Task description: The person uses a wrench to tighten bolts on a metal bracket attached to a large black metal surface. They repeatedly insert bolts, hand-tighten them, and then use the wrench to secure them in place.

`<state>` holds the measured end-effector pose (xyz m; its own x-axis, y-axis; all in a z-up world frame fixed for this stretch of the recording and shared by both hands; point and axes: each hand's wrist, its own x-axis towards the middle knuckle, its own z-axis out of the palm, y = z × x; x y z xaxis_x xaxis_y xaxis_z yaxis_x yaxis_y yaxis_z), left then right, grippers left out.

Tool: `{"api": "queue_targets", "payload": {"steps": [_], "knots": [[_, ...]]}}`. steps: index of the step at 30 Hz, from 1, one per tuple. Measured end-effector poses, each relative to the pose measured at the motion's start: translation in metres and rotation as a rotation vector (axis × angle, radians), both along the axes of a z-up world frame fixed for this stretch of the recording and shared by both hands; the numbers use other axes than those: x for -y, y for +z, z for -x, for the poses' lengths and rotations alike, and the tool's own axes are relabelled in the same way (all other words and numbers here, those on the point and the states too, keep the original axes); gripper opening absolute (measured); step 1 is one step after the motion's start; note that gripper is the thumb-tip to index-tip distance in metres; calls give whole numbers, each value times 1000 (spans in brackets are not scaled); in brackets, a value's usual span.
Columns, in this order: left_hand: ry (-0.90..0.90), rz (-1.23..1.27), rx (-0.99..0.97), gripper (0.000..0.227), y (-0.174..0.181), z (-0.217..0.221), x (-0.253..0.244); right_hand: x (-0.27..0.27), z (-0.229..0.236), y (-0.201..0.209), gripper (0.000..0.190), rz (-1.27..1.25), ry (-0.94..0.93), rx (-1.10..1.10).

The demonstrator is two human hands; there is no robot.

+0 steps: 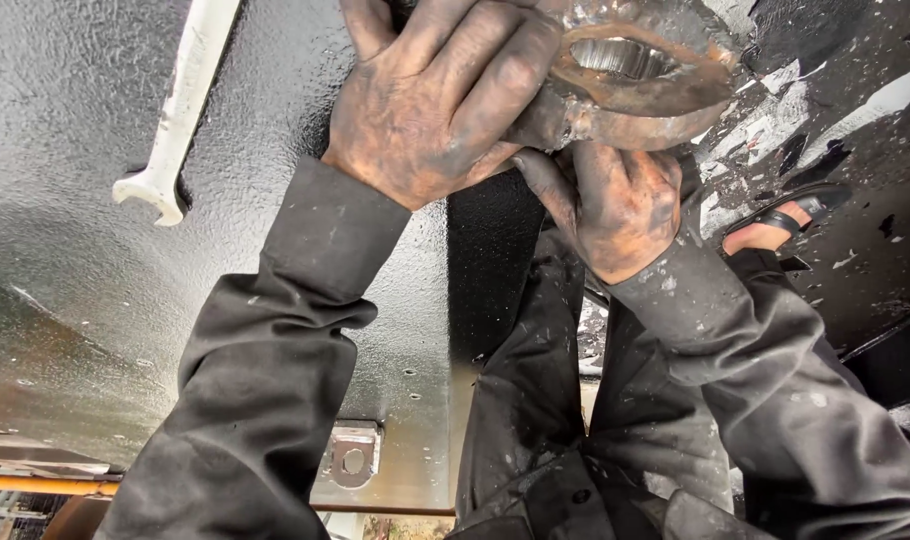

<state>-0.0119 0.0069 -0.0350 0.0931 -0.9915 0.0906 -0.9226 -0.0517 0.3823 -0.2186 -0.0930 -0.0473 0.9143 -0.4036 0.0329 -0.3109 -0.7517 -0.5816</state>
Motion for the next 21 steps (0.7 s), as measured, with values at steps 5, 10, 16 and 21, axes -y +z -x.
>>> {"api": "queue_targets", "payload": {"steps": [5,10,16,21], "knots": [[-14,-52,-16,60,-5,1,-4,-4,9,-25,36,276,34,-122],[-18,-50,-113,52,-9,-1,-6,8,-15,-17,30,287,57,60],[-12,-127,-68,75,-9,3,-10,9,-10,-18,26,161,68,69],[-1,-109,31,95,-12,3,-10,10,4,-13,67,-92,38,-90]]}}
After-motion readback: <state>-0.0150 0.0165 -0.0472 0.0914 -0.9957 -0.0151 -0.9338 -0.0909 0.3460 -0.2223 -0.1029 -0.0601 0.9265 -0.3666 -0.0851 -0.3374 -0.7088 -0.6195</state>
